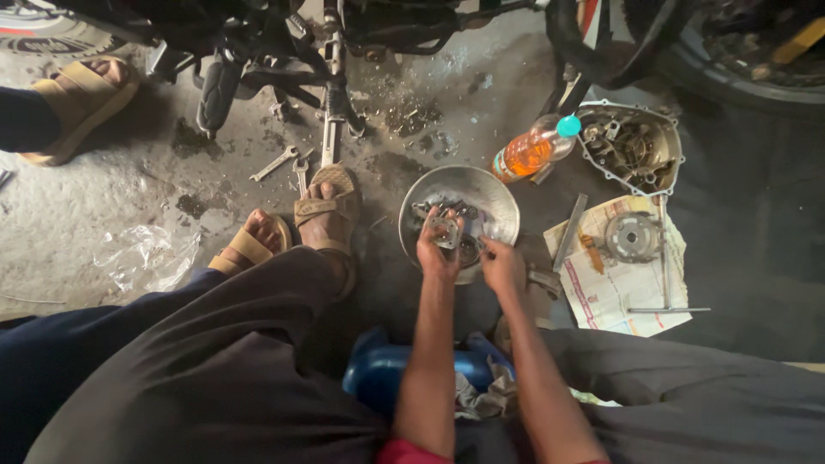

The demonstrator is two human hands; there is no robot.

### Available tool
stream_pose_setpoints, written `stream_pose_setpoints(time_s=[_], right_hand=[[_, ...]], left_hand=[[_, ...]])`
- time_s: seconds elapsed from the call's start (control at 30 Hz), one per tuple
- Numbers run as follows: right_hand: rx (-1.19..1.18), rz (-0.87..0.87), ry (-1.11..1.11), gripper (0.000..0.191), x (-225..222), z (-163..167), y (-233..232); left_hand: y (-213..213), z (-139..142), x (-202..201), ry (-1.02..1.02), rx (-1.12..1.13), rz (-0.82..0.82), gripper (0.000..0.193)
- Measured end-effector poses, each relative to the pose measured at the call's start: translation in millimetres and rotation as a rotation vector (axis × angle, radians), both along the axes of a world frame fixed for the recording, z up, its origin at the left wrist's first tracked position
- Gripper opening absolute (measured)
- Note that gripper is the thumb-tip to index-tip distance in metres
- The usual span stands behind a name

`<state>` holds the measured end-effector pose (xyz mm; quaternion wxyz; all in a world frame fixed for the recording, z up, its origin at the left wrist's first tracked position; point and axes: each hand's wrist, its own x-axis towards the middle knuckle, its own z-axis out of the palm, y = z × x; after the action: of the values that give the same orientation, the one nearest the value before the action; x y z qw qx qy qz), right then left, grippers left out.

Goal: The person sits on a low stool and cleans small mechanical parts in a metal bowl. They pick up individual components, scrub them with a brush, and rinse them with an orange liquid from a plastic bottle. The person handles several small metal pieces one at a time, repeatedly scrubbing and rinsing them.

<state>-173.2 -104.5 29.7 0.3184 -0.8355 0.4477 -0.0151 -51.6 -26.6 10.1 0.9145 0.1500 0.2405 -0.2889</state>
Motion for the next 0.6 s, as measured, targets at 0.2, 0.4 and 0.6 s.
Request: stream_pose_setpoints(time_s=[0.2, 0.4, 0.6], right_hand=[[-0.229, -0.169, -0.05, 0.022, 4, -8, -27], [1.44, -1.133, -1.202, 0.067, 52, 22, -94], [2.245, -0.738, -1.384, 0.072, 96, 50, -150]], left_hand=[[3, 9, -1, 0.069, 0.349, -0.054, 0.049], [-3, 5, -8, -0.054, 0.475, -0.122, 0.038], [-1, -3, -8, -0.077, 0.483, -0.108, 0.045]])
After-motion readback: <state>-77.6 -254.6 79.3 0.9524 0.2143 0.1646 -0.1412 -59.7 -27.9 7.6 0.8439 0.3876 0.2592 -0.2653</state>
